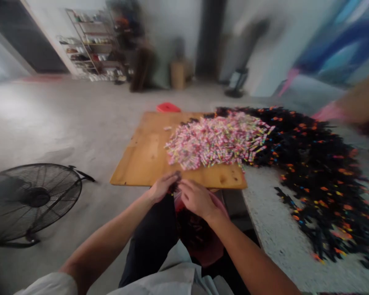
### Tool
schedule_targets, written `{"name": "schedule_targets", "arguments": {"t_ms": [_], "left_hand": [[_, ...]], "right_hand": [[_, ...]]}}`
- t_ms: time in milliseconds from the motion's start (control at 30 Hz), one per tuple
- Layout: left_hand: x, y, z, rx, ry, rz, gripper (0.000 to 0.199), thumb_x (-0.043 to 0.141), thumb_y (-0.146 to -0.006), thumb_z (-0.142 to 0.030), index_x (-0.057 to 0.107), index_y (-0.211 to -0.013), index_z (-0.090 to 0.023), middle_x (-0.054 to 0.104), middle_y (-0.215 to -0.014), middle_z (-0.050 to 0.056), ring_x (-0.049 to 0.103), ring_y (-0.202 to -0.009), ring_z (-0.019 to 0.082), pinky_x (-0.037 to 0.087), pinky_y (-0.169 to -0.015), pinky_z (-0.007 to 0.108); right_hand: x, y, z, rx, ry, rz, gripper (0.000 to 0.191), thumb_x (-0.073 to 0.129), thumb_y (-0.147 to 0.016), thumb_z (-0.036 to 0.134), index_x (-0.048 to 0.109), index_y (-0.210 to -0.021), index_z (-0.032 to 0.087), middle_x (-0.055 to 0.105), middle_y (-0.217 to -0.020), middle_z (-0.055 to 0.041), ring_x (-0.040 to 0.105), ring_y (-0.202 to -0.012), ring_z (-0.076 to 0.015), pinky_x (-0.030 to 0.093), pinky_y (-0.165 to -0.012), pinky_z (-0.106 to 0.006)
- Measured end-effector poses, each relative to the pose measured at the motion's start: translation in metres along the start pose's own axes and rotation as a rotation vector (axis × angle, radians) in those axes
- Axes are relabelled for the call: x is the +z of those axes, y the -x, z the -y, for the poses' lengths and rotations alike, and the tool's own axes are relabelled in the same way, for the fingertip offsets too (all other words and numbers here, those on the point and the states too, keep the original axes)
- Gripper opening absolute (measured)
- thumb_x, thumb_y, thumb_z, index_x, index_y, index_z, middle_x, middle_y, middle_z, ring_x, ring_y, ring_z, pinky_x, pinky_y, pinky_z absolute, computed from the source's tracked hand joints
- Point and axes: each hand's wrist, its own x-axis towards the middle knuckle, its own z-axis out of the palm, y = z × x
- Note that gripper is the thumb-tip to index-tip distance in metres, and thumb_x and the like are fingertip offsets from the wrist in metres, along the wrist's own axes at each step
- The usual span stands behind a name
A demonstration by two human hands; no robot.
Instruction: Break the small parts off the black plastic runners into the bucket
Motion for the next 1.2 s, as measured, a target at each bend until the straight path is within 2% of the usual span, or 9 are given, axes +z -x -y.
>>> {"name": "schedule_targets", "arguments": {"t_ms": [100,167,267,333,533,733,967,1067,1200], "left_hand": [[-0.018,0.007,0.0,0.006,0.035,-0.043,0.044,0.077,-0.08,-0.048,0.065,-0.107,-0.015,0.073,-0.088,0.004,0.068,-0.067,0.013,0.053,-0.058,0.023],[-0.023,0.012,0.0,0.007,0.025,-0.049,0.041,0.075,-0.081,-0.046,0.064,-0.106,-0.015,0.073,-0.088,0.005,0.07,-0.067,0.014,0.054,-0.057,0.023],[-0.025,0.019,-0.002,0.022,-0.025,-0.046,0.038,0.072,-0.083,-0.044,0.064,-0.105,-0.015,0.073,-0.086,0.004,0.07,-0.066,0.014,0.055,-0.056,0.024],[-0.025,0.021,-0.004,0.034,-0.057,-0.037,0.038,0.071,-0.084,-0.044,0.063,-0.107,-0.015,0.072,-0.085,0.004,0.069,-0.065,0.013,0.056,-0.055,0.023],[-0.027,0.023,-0.006,0.07,-0.171,0.018,0.046,0.07,-0.086,-0.059,0.064,-0.091,-0.014,0.07,-0.079,0.004,0.067,-0.062,0.011,0.055,-0.055,0.02],[-0.025,0.02,-0.004,0.077,-0.201,-0.023,0.045,0.068,-0.088,-0.059,0.062,-0.087,-0.015,0.072,-0.078,0.005,0.067,-0.06,0.012,0.053,-0.053,0.02],[-0.029,0.019,-0.005,0.101,-0.233,-0.071,0.042,0.069,-0.088,-0.054,0.066,-0.101,-0.014,0.072,-0.082,0.004,0.066,-0.06,0.01,0.052,-0.054,0.02],[-0.028,0.019,-0.007,0.144,-0.239,-0.069,0.042,0.068,-0.089,-0.054,0.064,-0.098,-0.014,0.072,-0.084,0.005,0.067,-0.065,0.011,0.051,-0.056,0.019],[-0.018,0.02,-0.011,0.207,-0.247,-0.018,0.043,0.066,-0.091,-0.056,0.063,-0.098,-0.014,0.069,-0.079,0.002,0.063,-0.062,0.011,0.052,-0.058,0.022]], "right_hand": [[0.009,-0.04,-0.015,0.379,0.022,-0.055,0.03,0.046,-0.102,0.023,0.073,-0.116,0.02,0.077,-0.112,-0.0116,0.071,-0.105,-0.0245,0.052,-0.095,-0.033],[0.014,-0.069,-0.022,0.587,0.072,0.01,0.032,0.049,-0.103,0.036,0.074,-0.108,0.019,0.079,-0.101,-0.0135,0.073,-0.097,-0.0259,0.052,-0.087,-0.032],[0.019,-0.103,-0.027,0.737,0.115,0.127,0.047,0.052,-0.101,0.055,0.077,-0.102,0.016,0.079,-0.097,-0.0189,0.074,-0.098,-0.0286,0.051,-0.083,-0.031],[0.022,-0.113,-0.029,0.786,0.133,0.163,0.049,0.053,-0.1,0.057,0.078,-0.101,0.014,0.078,-0.099,-0.0221,0.074,-0.101,-0.0303,0.05,-0.083,-0.032],[0.024,-0.104,-0.038,0.794,0.154,0.179,0.039,0.052,-0.102,0.043,0.077,-0.107,0.013,0.078,-0.101,-0.0205,0.074,-0.102,-0.0287,0.05,-0.086,-0.032],[0.025,-0.104,-0.04,0.525,0.184,0.187,0.036,0.049,-0.101,0.02,0.065,-0.134,0.02,0.075,-0.123,-0.0138,0.069,-0.111,-0.0253,0.047,-0.092,-0.031],[0.012,-0.116,-0.044,0.48,0.203,0.184,0.027,0.055,-0.097,0.021,0.072,-0.119,0.021,0.074,-0.118,-0.0141,0.07,-0.104,-0.0265,0.049,-0.09,-0.033],[0.01,-0.105,-0.038,0.48,-0.059,-0.036,0.017,0.059,-0.093,0.025,0.072,-0.102,0.02,0.075,-0.105,-0.0116,0.069,-0.095,-0.0247,0.052,-0.085,-0.034],[0.011,-0.074,-0.013,0.649,-0.852,-0.216,0.019,0.061,-0.088,0.042,0.06,-0.084,0.023,0.06,-0.064,0.0023,0.054,-0.051,-0.0153,0.049,-0.052,-0.028]]}}
